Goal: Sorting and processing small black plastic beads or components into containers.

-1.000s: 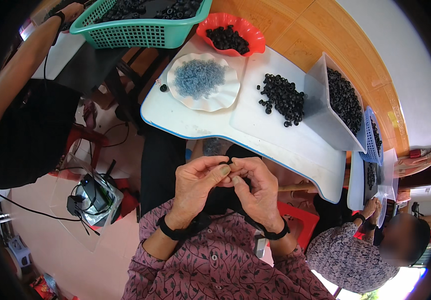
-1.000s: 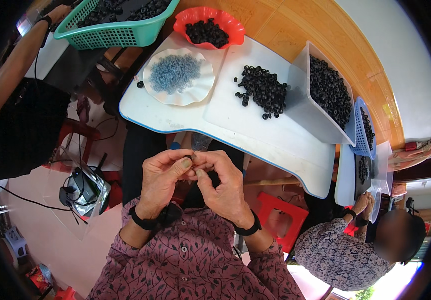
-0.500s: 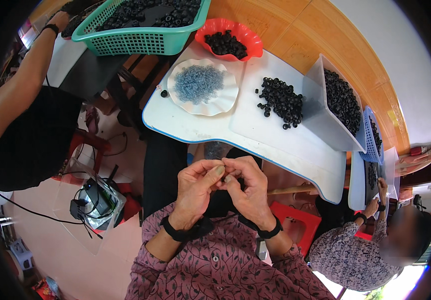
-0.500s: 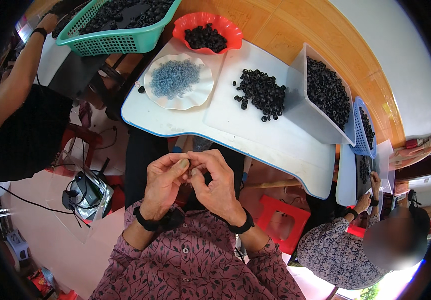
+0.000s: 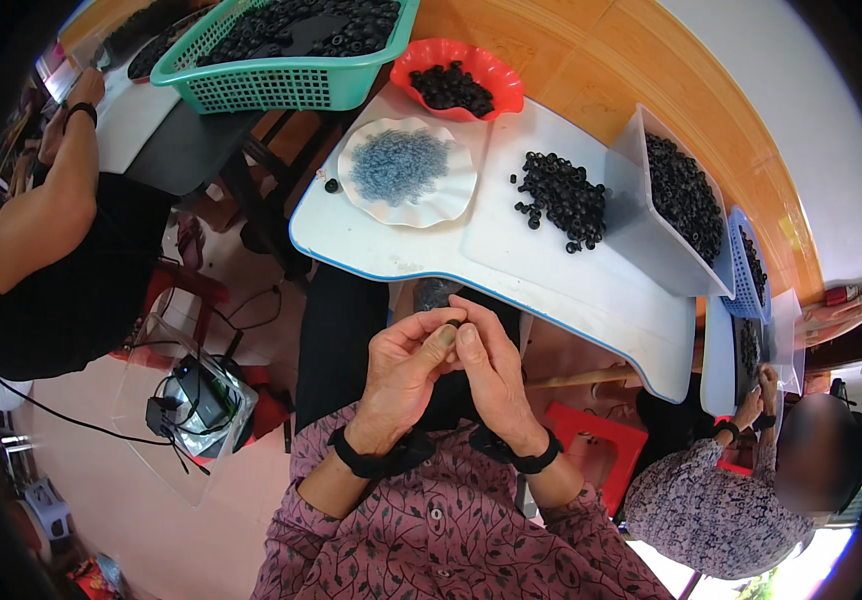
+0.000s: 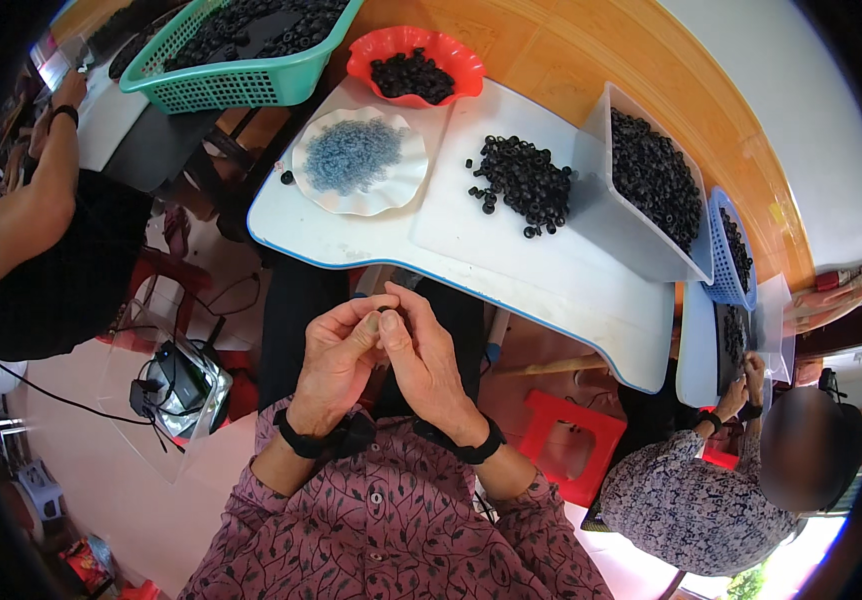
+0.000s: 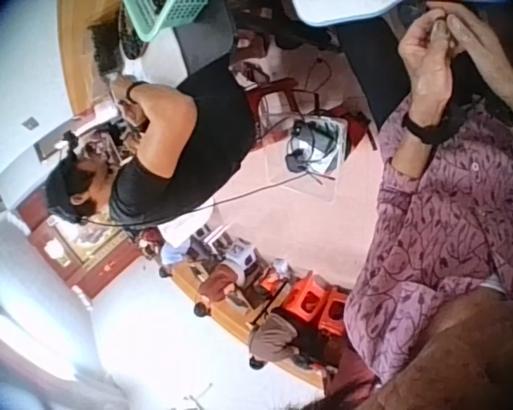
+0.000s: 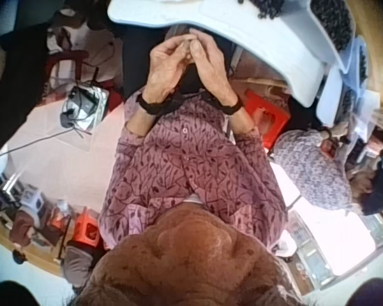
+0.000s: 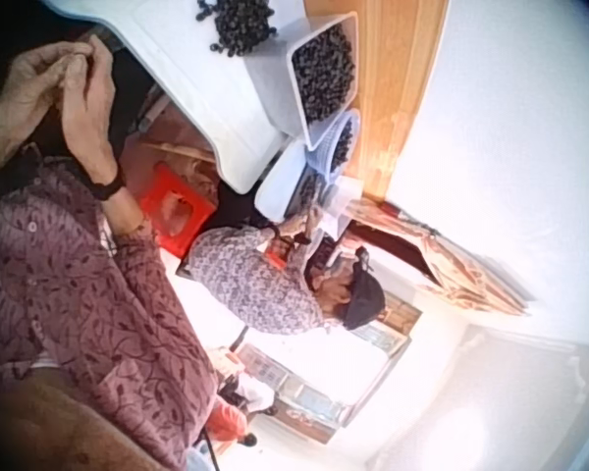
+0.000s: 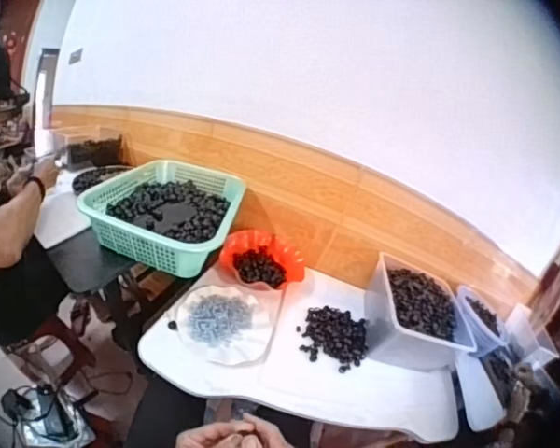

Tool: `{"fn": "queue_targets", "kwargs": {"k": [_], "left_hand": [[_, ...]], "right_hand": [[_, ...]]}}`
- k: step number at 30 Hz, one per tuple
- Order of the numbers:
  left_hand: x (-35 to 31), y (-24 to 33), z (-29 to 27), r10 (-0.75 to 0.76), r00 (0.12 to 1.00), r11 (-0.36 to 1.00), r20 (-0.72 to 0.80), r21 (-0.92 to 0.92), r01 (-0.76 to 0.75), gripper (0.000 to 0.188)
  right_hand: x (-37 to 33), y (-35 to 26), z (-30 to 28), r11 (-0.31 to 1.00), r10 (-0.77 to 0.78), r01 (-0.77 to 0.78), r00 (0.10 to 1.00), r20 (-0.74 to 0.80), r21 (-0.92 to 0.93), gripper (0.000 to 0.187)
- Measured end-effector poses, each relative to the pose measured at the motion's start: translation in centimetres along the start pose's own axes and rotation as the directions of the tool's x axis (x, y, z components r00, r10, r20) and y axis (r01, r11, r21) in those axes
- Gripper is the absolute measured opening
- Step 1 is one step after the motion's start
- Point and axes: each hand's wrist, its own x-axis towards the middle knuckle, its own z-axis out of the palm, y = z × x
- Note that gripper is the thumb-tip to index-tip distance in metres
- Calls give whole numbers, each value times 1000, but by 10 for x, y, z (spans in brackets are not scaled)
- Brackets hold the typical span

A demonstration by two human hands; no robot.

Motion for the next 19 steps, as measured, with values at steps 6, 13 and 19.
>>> {"fn": "queue_targets", "kwargs": {"k": [6,13,19], "left_hand": [[-4,-1,6,23,1000,989,-3,148,-22,20],[-10,-4,10,106,993,965,46,236,-114,21],[-15,-10,8,51,998,986,26,160,-55,21]], "right_hand": [[-1,-2,4,992,-69,63,996,-51,-112,43],[-4,-7,8,981,-89,67,989,-114,-181,39],[-9,-6,11,992,-63,39,977,-203,-123,38]]}}
